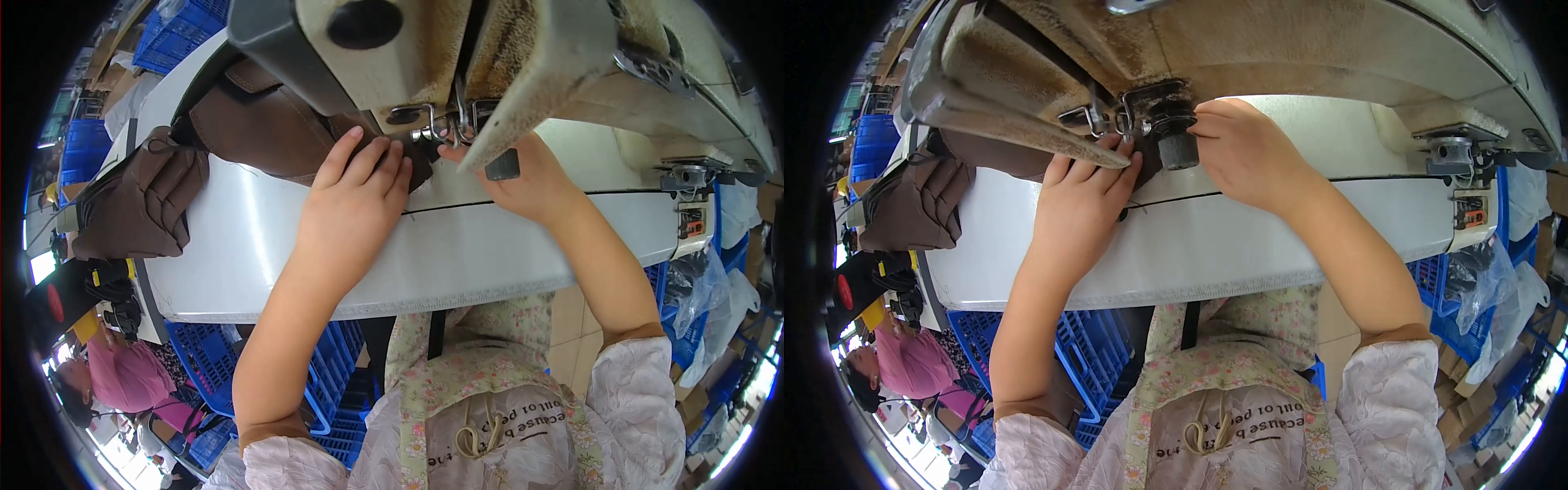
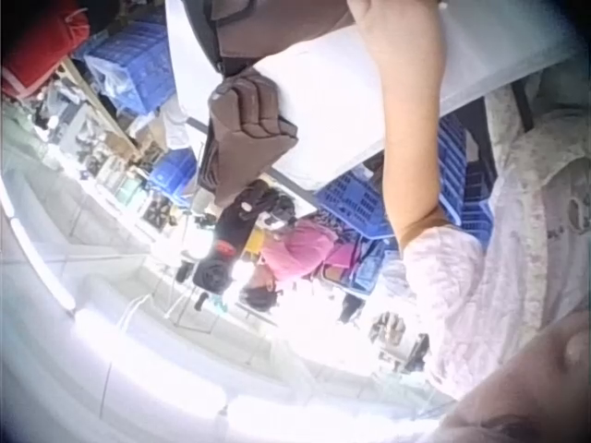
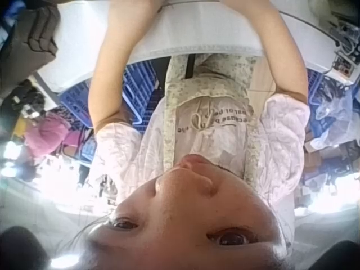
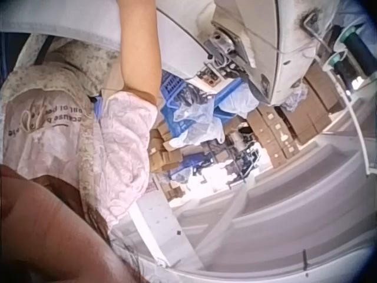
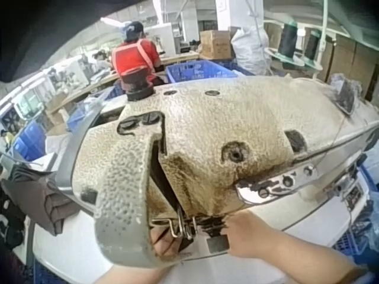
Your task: Operating a sewing machine to stitch leather shoe components together.
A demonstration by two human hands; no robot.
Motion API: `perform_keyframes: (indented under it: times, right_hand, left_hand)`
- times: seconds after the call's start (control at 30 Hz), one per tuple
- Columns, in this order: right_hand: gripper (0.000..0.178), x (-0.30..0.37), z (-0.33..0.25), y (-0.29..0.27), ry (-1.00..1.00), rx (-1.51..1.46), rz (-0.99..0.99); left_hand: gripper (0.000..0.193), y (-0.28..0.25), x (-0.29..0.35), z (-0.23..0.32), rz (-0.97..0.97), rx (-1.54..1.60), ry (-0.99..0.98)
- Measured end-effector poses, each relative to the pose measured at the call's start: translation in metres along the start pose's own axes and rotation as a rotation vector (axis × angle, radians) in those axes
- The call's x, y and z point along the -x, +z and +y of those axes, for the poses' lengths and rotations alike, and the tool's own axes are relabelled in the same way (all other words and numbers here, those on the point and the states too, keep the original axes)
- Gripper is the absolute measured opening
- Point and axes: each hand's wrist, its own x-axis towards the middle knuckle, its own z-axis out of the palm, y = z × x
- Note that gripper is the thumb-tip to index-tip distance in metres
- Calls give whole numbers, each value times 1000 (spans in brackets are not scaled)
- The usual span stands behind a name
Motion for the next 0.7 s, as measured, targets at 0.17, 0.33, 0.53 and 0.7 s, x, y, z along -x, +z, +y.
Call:
perform_keyframes:
  times: [0.17,0.33,0.53,0.7]
  right_hand:
    - [9,-2,-4,1,118,-84,36]
    - [5,-3,-2,0,28,-14,24]
    - [4,-3,-1,0,64,-41,10]
    - [4,-3,-3,0,98,-81,22]
  left_hand:
    - [40,1,-1,3,12,-8,-16]
    - [36,3,-2,3,39,-2,-15]
    - [31,1,-3,1,60,38,-11]
    - [31,1,-3,2,65,38,-19]
